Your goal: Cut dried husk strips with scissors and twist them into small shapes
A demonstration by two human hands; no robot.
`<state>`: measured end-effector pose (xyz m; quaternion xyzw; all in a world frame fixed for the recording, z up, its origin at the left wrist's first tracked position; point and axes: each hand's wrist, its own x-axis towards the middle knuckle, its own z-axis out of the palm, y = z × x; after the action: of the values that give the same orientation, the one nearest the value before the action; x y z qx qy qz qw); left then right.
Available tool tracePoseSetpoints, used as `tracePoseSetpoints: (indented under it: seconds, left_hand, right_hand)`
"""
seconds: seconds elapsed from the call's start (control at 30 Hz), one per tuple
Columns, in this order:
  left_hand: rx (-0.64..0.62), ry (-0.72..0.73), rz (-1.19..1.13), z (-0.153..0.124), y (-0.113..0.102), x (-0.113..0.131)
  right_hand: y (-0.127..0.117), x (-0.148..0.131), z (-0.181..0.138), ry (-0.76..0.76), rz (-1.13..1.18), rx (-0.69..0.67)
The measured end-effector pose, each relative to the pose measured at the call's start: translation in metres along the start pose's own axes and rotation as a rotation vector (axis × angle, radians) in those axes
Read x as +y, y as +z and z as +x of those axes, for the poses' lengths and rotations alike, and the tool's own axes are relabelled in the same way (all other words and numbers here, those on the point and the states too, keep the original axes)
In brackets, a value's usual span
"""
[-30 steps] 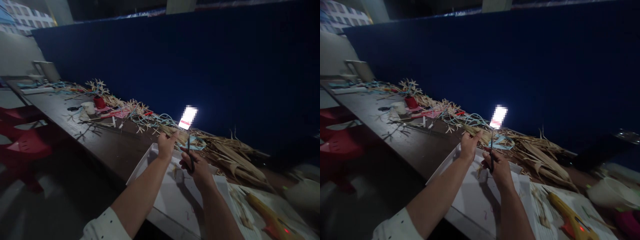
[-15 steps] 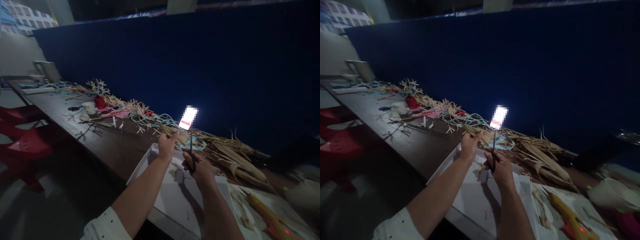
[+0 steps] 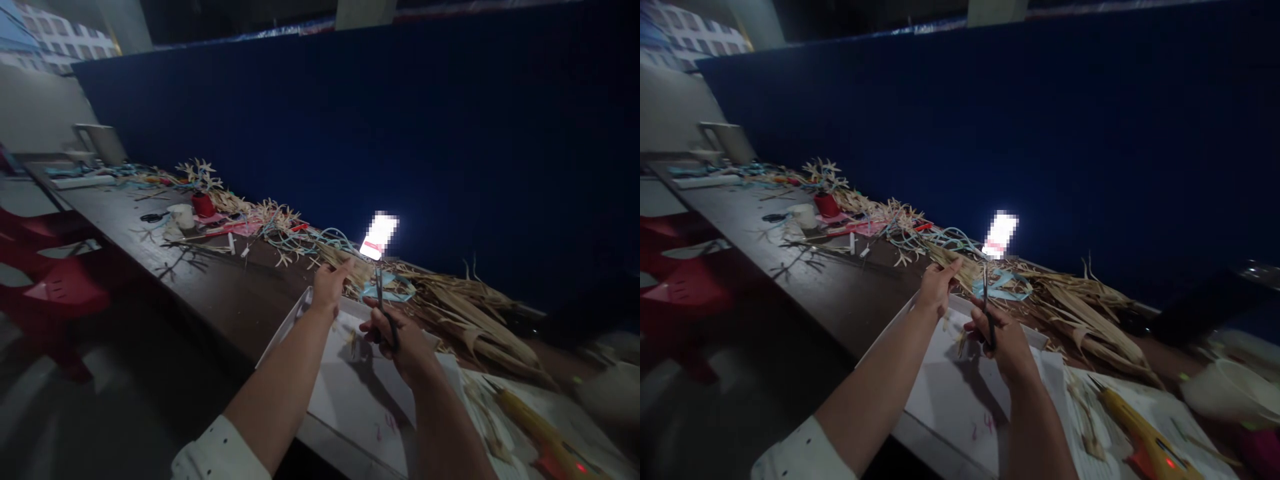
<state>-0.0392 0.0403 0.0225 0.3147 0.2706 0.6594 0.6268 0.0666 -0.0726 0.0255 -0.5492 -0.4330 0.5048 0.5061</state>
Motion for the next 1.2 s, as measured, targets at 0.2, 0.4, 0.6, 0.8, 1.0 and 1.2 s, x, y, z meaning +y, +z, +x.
tracePoseSetpoints:
  seconds: [0.2, 0.4, 0.6, 0.8, 1.0, 1.2]
  left_hand:
    - [-0.035, -0.007, 0.037, 0.0012, -0.0028, -0.0026]
    - [-0.026, -0.036, 0.026, 0.0009, -0.0019, -0.0020]
    - [-0.009, -0.049, 0.021, -0.0005, 0.0000, 0.0002]
    - [-0.005, -0.068, 0.009, -0.0008, 0.0004, 0.0016]
    - [-0.037, -0.068, -0.017, 0.0019, -0.0008, 0.0005]
    - [-0.069, -0.049, -0.039, 0.0037, -0.0003, 0.0008]
  right_hand:
    - [0.0024, 0.0003, -0.0009, 0.023, -0.066, 0.006]
    - [0.0019, 0.0008, 0.0007, 0.021, -0.093, 0.028]
    - [0.0019, 0.0006, 0.0022, 0.002, -0.100, 0.102]
    - [0.0022, 0.0015, 0.0031, 0.029, -0.082, 0.125]
    - [-0.0011, 0.0036, 0.0032, 0.050, -0.048, 0.088]
    - [-0.0039, 0.0023, 0.0012, 0.026, -0.040, 0.048]
